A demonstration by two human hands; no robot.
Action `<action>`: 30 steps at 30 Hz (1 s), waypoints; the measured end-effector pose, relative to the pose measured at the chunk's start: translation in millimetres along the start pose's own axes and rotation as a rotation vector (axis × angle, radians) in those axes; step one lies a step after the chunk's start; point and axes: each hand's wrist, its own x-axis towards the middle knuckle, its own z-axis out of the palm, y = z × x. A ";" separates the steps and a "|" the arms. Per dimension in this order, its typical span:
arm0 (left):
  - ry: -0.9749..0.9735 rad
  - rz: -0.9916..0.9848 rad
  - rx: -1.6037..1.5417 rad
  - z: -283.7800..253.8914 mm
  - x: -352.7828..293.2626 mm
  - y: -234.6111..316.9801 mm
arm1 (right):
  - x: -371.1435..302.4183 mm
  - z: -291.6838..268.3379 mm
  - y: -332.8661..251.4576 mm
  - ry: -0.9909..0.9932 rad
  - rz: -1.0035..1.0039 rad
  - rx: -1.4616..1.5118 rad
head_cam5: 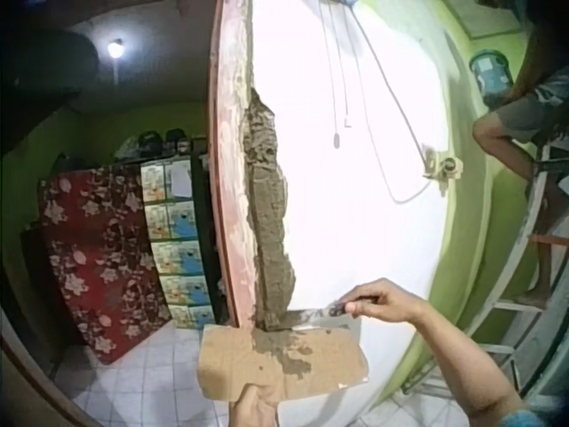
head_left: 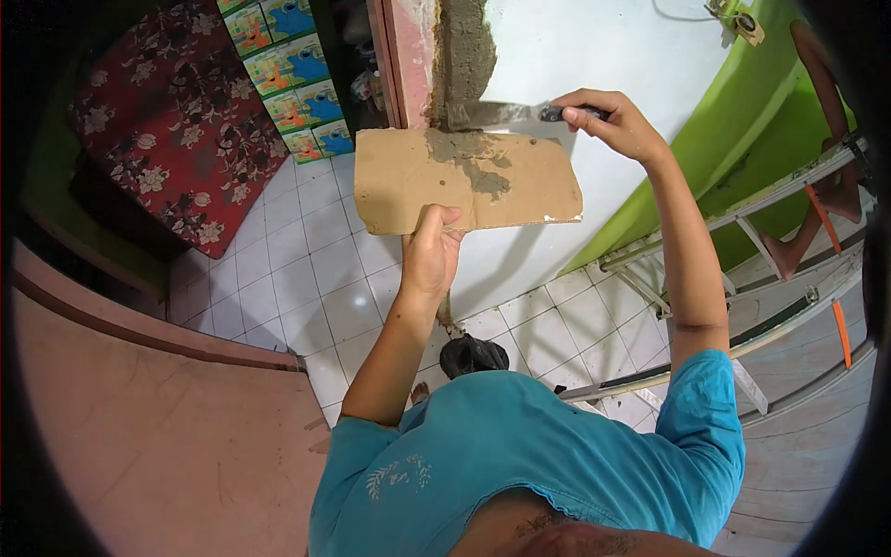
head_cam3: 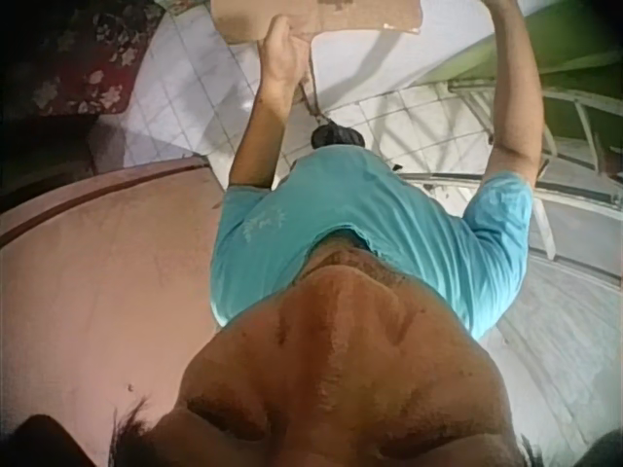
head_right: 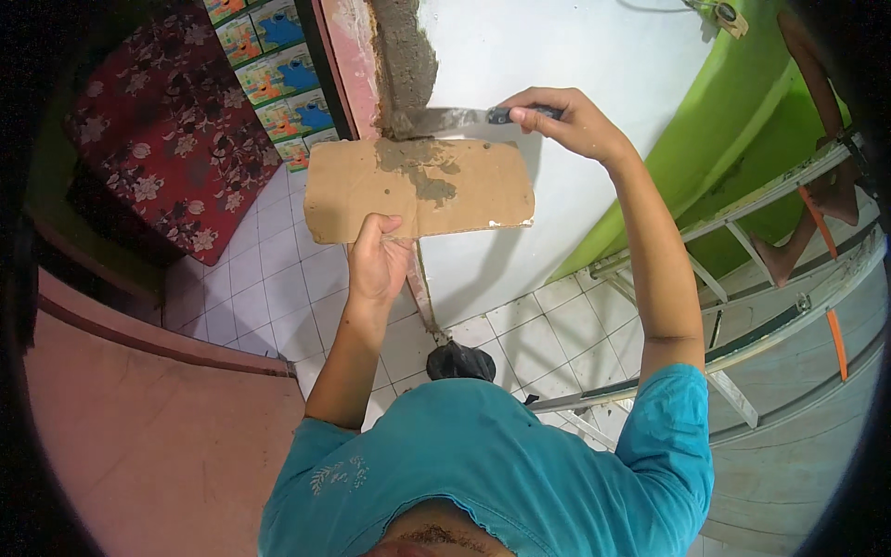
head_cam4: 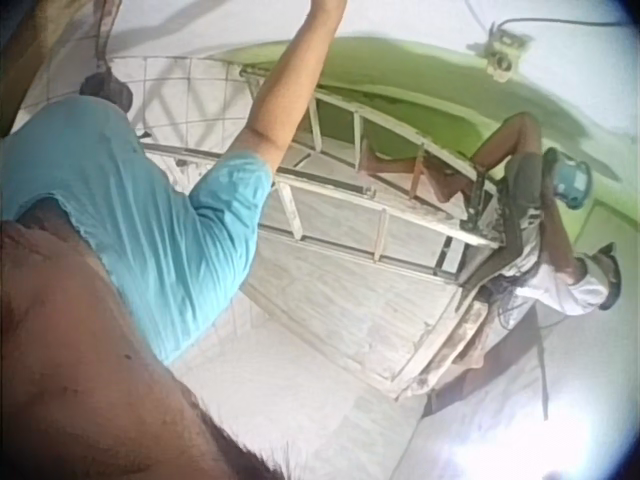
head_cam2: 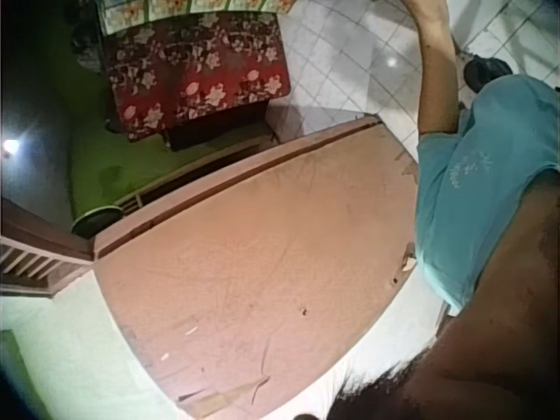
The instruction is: The person applies filler material to a wall corner using a putty knife and a cardboard palette, reaching into a black bag to collect more filler to continue the task.
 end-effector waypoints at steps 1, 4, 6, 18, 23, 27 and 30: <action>0.005 0.008 0.006 0.3 -0.1 0.0 | 1.5 1.5 3.3 0.001 -0.004 0.003; 0.027 -0.023 0.026 -5.5 1.5 -3.1 | 7.6 3.0 6.6 0.078 -0.105 -0.067; 0.037 -0.024 0.033 -6.9 0.8 -2.2 | 7.5 3.4 7.7 0.079 -0.104 -0.048; 0.024 0.024 0.018 -12.9 2.9 -8.9 | 7.2 -1.0 4.0 0.092 -0.134 -0.011; -0.016 0.028 0.009 -11.0 2.3 -7.8 | 8.1 0.2 7.1 0.074 -0.130 -0.042; -0.028 0.063 0.012 -7.2 2.6 -7.1 | 10.3 -2.5 1.5 0.129 -0.159 -0.009; -0.045 0.072 0.014 -6.4 2.6 -8.0 | 7.0 -5.0 3.1 0.101 -0.163 0.005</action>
